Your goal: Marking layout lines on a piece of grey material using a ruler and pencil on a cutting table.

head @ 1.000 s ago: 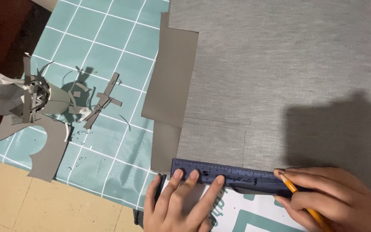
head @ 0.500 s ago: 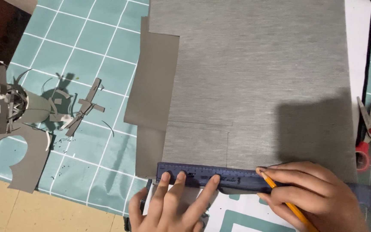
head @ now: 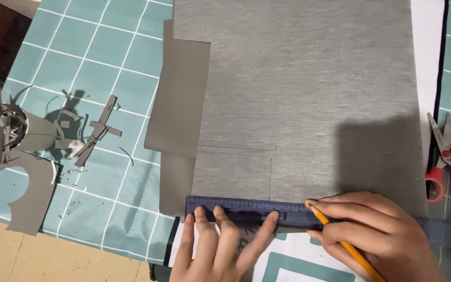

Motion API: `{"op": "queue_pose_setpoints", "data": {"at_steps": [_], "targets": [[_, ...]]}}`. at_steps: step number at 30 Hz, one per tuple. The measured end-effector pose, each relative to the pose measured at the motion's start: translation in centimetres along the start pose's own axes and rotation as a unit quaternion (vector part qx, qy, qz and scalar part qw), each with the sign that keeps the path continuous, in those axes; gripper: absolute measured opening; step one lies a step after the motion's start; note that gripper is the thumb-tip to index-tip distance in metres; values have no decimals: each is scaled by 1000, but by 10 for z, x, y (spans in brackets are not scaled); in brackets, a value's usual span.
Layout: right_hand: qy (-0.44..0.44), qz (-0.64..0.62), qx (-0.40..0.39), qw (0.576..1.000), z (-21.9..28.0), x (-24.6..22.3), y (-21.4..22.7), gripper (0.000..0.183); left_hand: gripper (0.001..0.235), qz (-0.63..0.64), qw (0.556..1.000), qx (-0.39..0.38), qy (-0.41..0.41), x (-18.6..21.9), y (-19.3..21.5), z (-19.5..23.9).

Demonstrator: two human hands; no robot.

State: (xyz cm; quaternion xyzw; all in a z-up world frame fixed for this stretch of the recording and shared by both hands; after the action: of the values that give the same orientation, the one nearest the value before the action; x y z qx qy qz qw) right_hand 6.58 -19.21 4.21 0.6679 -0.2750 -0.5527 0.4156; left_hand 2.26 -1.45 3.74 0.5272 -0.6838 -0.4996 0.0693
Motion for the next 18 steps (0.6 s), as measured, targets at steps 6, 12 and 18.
{"op": "queue_pose_setpoints", "data": {"at_steps": [6, 12, 18], "targets": [[-1, -21, 8, 1000, -2, -2, 4, 12, 70, -10, 1000, 3, -2, 0, 0, 0], [-91, -61, -32, 993, -4, 6, 3, 16, 66, -4, 1000, -4, 4, 0, 0, 0], [-82, -49, -35, 995, -5, 7, 2, 19, 70, 3, 1000, -9, 6, -1, 1, 1]]}}
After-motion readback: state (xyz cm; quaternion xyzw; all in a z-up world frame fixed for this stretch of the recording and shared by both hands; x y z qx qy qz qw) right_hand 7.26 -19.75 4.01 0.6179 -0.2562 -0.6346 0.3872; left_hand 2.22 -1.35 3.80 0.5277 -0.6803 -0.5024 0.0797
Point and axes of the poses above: each hand's wrist, its own z-axis away from the middle knuckle, its own y-axis out of the back of the hand, x = y × z, the point moved 9 cm from there along -z, towards the middle knuckle, and after that the axes turned 8 degrees about -y, right-handed, at the moved point
